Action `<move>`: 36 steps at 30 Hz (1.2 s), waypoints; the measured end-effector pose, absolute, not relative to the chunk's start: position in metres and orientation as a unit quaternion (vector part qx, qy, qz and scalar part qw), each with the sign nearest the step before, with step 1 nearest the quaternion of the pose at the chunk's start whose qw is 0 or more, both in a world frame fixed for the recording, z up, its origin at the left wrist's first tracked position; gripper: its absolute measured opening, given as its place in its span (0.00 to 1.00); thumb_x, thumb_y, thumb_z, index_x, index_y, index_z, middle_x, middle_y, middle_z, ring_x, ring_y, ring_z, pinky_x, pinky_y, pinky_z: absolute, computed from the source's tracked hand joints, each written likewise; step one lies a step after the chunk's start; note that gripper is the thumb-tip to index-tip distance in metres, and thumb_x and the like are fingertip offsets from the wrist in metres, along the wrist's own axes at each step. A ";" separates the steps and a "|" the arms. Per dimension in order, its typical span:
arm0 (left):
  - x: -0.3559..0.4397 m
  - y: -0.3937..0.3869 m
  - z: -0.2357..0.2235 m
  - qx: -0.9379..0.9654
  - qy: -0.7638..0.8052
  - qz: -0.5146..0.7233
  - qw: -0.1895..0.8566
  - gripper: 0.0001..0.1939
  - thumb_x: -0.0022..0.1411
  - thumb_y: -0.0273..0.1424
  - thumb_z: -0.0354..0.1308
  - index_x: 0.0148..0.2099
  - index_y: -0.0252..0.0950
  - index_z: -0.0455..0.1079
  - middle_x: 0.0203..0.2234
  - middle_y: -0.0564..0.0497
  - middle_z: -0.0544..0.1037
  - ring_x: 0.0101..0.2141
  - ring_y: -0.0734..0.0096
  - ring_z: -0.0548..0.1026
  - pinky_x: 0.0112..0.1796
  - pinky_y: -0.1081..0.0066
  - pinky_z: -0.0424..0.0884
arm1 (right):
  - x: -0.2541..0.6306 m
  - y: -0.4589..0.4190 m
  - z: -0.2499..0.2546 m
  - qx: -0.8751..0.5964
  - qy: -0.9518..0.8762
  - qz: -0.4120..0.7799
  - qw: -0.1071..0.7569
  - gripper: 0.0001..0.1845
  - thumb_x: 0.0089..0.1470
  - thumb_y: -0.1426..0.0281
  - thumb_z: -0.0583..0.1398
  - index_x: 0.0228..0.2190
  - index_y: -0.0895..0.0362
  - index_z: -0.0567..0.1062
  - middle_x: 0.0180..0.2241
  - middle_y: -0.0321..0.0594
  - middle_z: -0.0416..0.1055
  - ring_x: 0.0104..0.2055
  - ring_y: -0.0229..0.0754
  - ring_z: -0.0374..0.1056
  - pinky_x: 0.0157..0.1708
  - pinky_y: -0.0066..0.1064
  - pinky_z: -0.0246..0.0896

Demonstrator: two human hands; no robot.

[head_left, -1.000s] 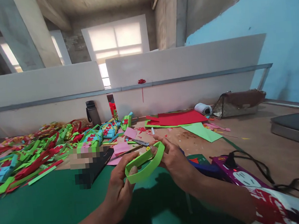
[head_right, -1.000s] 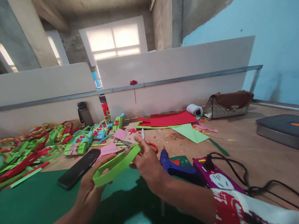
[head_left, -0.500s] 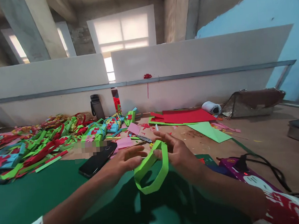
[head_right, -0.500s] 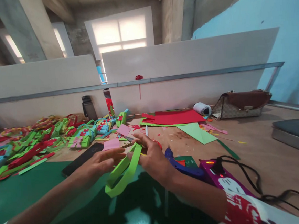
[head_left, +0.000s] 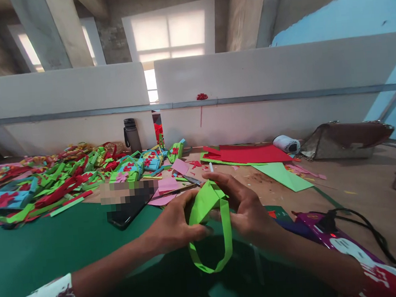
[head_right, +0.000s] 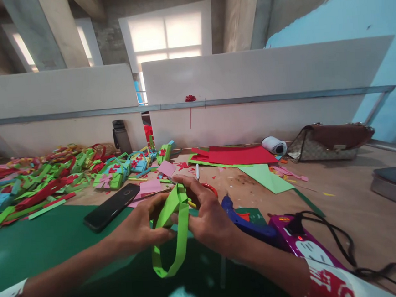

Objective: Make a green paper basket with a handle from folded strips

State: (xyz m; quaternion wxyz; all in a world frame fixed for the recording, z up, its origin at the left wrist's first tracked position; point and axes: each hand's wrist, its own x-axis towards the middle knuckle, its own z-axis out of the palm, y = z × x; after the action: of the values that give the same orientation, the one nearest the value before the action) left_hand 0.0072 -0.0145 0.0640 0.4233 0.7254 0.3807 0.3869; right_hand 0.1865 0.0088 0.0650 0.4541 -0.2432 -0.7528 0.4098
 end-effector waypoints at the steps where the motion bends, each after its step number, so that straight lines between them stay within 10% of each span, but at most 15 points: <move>1: 0.007 -0.015 0.063 0.728 0.390 0.392 0.406 0.31 0.48 0.21 0.60 0.55 0.36 0.62 0.45 0.50 0.73 0.44 0.63 0.72 0.44 0.67 0.68 | 0.187 0.008 0.065 -0.246 -0.761 0.392 0.454 0.29 0.48 0.72 0.63 0.52 0.52 0.62 0.49 0.43 0.67 0.50 0.46 0.66 0.48 0.38 0.64; 13: 0.002 -0.016 0.057 0.782 0.417 0.394 0.242 0.27 0.49 0.24 0.59 0.54 0.34 0.62 0.45 0.47 0.73 0.42 0.63 0.70 0.44 0.67 0.66 | 0.191 0.017 0.057 -0.243 -0.829 0.216 0.454 0.37 0.44 0.73 0.66 0.55 0.52 0.60 0.55 0.46 0.62 0.57 0.50 0.59 0.54 0.43 0.58; 25: -0.001 -0.012 0.058 0.688 0.310 0.389 0.528 0.17 0.47 0.29 0.62 0.42 0.34 0.67 0.31 0.53 0.71 0.31 0.71 0.69 0.33 0.73 0.67 | 0.188 0.008 0.060 -0.260 -0.842 0.099 0.462 0.36 0.45 0.67 0.66 0.54 0.55 0.60 0.52 0.49 0.65 0.55 0.50 0.62 0.53 0.43 0.60; 36: -0.010 -0.010 0.051 0.669 0.280 0.389 0.568 0.19 0.44 0.30 0.66 0.40 0.35 0.68 0.31 0.51 0.71 0.34 0.68 0.69 0.35 0.71 0.66 | 0.190 0.007 0.059 -0.182 -0.860 -0.026 0.476 0.18 0.55 0.62 0.58 0.46 0.55 0.67 0.48 0.49 0.68 0.54 0.52 0.61 0.53 0.49 0.55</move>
State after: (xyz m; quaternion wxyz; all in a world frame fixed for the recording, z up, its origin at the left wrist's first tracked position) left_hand -0.0100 -0.0105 0.0509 0.5684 0.6689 0.2800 0.3887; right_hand 0.1899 0.0065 0.0587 0.4765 -0.1824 -0.8597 -0.0255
